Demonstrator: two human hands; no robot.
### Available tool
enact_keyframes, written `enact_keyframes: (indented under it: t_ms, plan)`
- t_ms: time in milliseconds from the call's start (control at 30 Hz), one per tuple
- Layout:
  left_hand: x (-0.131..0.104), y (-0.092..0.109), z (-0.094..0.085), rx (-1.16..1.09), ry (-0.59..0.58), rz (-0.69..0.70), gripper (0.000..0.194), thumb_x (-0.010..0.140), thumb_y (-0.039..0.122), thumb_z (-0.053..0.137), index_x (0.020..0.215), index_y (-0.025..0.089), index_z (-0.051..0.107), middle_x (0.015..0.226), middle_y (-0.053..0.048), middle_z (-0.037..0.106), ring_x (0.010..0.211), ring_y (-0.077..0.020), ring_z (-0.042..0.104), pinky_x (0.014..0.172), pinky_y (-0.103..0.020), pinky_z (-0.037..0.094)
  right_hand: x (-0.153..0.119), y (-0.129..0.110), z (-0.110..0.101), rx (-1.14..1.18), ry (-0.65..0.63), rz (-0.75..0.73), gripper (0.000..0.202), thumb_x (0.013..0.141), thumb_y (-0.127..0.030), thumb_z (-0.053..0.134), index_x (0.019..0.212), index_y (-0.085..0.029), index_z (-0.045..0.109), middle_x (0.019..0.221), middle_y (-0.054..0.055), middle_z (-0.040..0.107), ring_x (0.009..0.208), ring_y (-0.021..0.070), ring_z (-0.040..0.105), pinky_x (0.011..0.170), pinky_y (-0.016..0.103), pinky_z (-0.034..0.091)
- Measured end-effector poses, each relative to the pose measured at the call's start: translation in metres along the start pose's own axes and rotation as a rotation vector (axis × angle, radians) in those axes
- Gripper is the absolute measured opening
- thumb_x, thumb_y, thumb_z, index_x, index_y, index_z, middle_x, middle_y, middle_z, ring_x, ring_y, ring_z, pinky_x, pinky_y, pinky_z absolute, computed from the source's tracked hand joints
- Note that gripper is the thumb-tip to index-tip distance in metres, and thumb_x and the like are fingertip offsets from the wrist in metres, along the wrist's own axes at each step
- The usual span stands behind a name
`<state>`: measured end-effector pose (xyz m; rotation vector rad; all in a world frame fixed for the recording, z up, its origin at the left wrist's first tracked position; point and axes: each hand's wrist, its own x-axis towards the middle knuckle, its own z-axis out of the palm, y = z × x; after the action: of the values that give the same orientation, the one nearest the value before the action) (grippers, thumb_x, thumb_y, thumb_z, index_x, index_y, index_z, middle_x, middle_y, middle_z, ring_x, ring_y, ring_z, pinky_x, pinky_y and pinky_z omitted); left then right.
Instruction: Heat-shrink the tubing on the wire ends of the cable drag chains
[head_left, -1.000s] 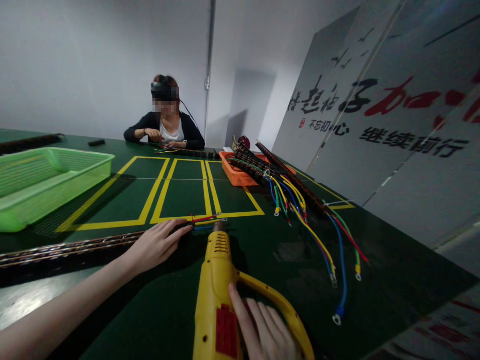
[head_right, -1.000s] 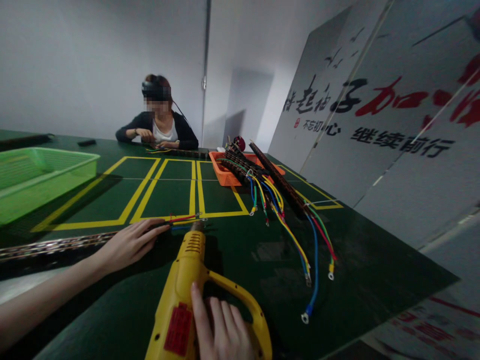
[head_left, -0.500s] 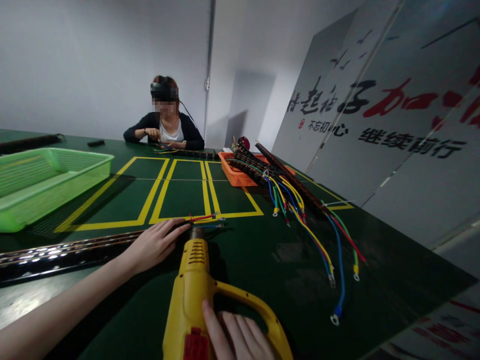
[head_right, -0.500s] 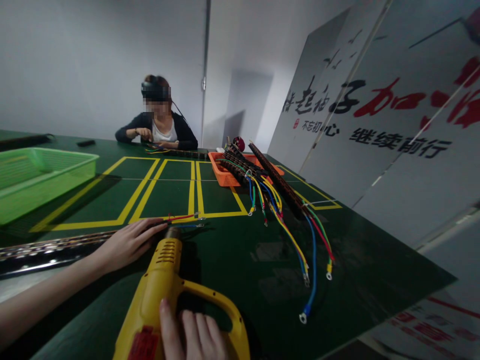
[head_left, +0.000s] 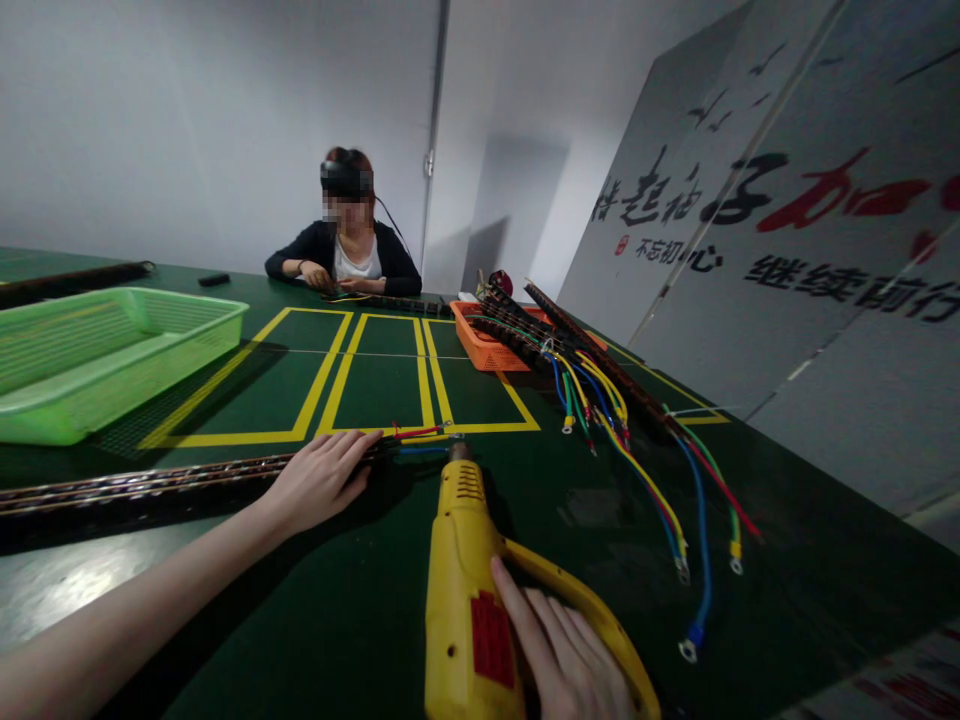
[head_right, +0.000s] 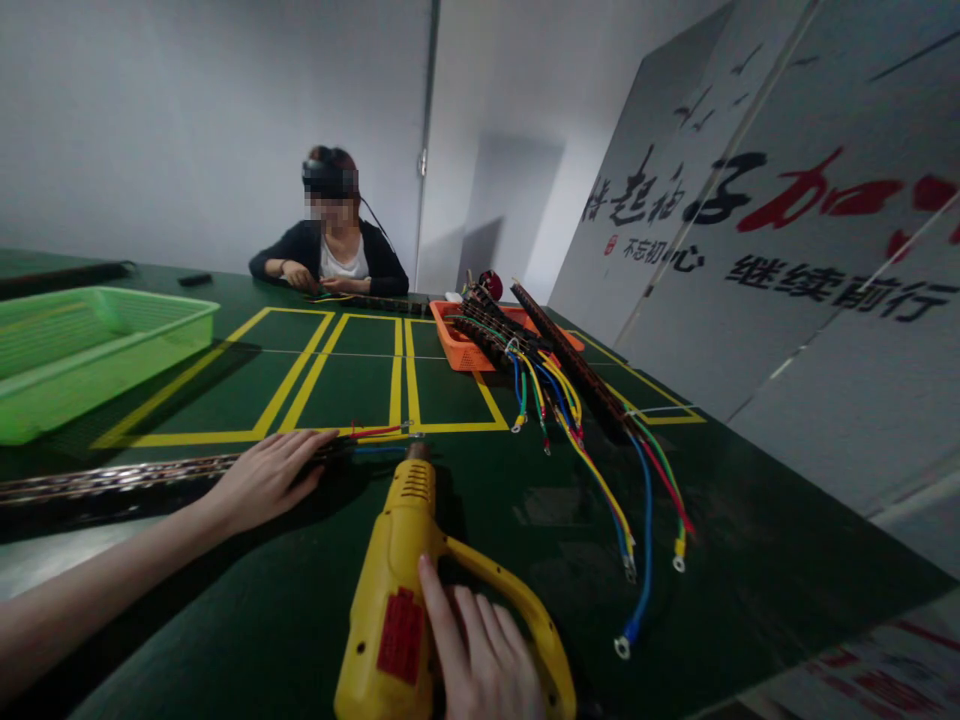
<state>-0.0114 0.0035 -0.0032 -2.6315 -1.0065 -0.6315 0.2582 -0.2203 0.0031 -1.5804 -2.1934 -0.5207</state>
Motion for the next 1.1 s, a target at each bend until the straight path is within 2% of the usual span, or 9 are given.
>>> enact_keyframes:
  t_ms: [133, 267, 367, 567, 667, 833, 1000, 1033, 1100]
  plan:
    - [0.0, 0.0, 0.0, -0.026, 0.012, -0.01, 0.046, 0.093, 0.032, 0.039, 0.135, 0.014, 0.043, 0.122, -0.013, 0.06, 0.112, -0.0244, 0.058, 0.095, -0.038, 0.048, -0.002, 0.007, 0.001, -0.032, -0.026, -0.013, 0.072, 0.095, -0.046, 0.031, 0.152, -0.012, 0.004, 0.11, 0.008, 0.069, 0.091, 0.0221, 0.068, 0.076, 0.03, 0.052]
    - [0.001, 0.002, -0.002, -0.072, -0.002, -0.028, 0.044, 0.093, 0.031, 0.038, 0.133, 0.015, 0.044, 0.124, -0.011, 0.058, 0.108, -0.0229, 0.06, 0.093, -0.037, 0.049, -0.002, 0.001, 0.003, -0.085, 0.019, -0.026, 0.064, 0.098, -0.04, 0.02, 0.152, -0.012, 0.004, 0.106, 0.008, 0.07, 0.086, 0.0216, 0.069, 0.073, 0.031, 0.052]
    - [0.001, 0.002, -0.002, -0.097, -0.007, -0.043, 0.044, 0.093, 0.03, 0.038, 0.134, 0.017, 0.043, 0.125, -0.01, 0.058, 0.107, -0.022, 0.061, 0.093, -0.037, 0.05, 0.0, -0.011, 0.007, -0.132, 0.087, 0.016, 0.057, 0.098, -0.028, 0.009, 0.152, -0.013, 0.009, 0.101, 0.009, 0.07, 0.084, 0.0214, 0.069, 0.073, 0.033, 0.051]
    - [0.002, 0.002, -0.004, -0.102, -0.02, -0.039, 0.044, 0.094, 0.031, 0.037, 0.136, 0.021, 0.043, 0.124, -0.009, 0.057, 0.105, -0.0218, 0.061, 0.091, -0.038, 0.051, 0.008, -0.039, 0.017, -0.148, 0.165, -0.015, 0.055, 0.096, -0.011, 0.014, 0.148, -0.016, 0.029, 0.094, 0.005, 0.071, 0.081, 0.0171, 0.068, 0.076, 0.029, 0.049]
    - [0.003, 0.002, -0.005, -0.107, -0.018, -0.023, 0.043, 0.094, 0.03, 0.036, 0.135, 0.021, 0.045, 0.124, -0.01, 0.057, 0.103, -0.0217, 0.061, 0.09, -0.038, 0.052, 0.011, -0.049, 0.019, -0.104, 0.192, -0.038, 0.053, 0.097, -0.012, 0.014, 0.144, -0.016, 0.039, 0.093, 0.005, 0.071, 0.079, 0.0166, 0.068, 0.075, 0.029, 0.049]
    - [0.003, 0.001, -0.006, -0.117, -0.013, -0.001, 0.04, 0.094, 0.029, 0.036, 0.132, 0.022, 0.049, 0.125, -0.01, 0.055, 0.103, -0.0219, 0.06, 0.09, -0.039, 0.052, 0.013, -0.056, 0.023, -0.067, 0.207, -0.047, 0.051, 0.1, -0.018, 0.014, 0.143, -0.016, 0.04, 0.09, 0.006, 0.07, 0.076, 0.0179, 0.067, 0.071, 0.03, 0.047]
    - [0.002, -0.001, -0.006, -0.109, -0.021, 0.019, 0.041, 0.094, 0.028, 0.036, 0.133, 0.021, 0.049, 0.125, -0.01, 0.055, 0.103, -0.0221, 0.06, 0.09, -0.038, 0.052, 0.014, -0.056, 0.033, 0.044, 0.363, 0.061, 0.054, 0.1, -0.018, 0.009, 0.145, -0.023, 0.038, 0.081, 0.004, 0.068, 0.068, 0.0174, 0.063, 0.068, 0.031, 0.043]
    - [0.002, -0.001, -0.005, -0.108, -0.018, 0.023, 0.041, 0.094, 0.028, 0.036, 0.133, 0.021, 0.049, 0.124, -0.01, 0.055, 0.103, -0.0219, 0.06, 0.09, -0.038, 0.052, 0.014, -0.053, 0.032, 0.06, 0.361, 0.063, 0.054, 0.1, -0.018, 0.008, 0.146, -0.024, 0.036, 0.079, 0.003, 0.067, 0.066, 0.0171, 0.063, 0.067, 0.031, 0.042]
    - [0.001, -0.002, -0.004, -0.109, -0.007, 0.032, 0.042, 0.094, 0.027, 0.037, 0.134, 0.022, 0.048, 0.124, -0.01, 0.055, 0.102, -0.0212, 0.06, 0.09, -0.037, 0.052, 0.014, -0.046, 0.024, 0.069, 0.278, 0.019, 0.054, 0.1, -0.02, 0.008, 0.147, -0.023, 0.033, 0.08, 0.003, 0.067, 0.067, 0.0167, 0.063, 0.067, 0.03, 0.043]
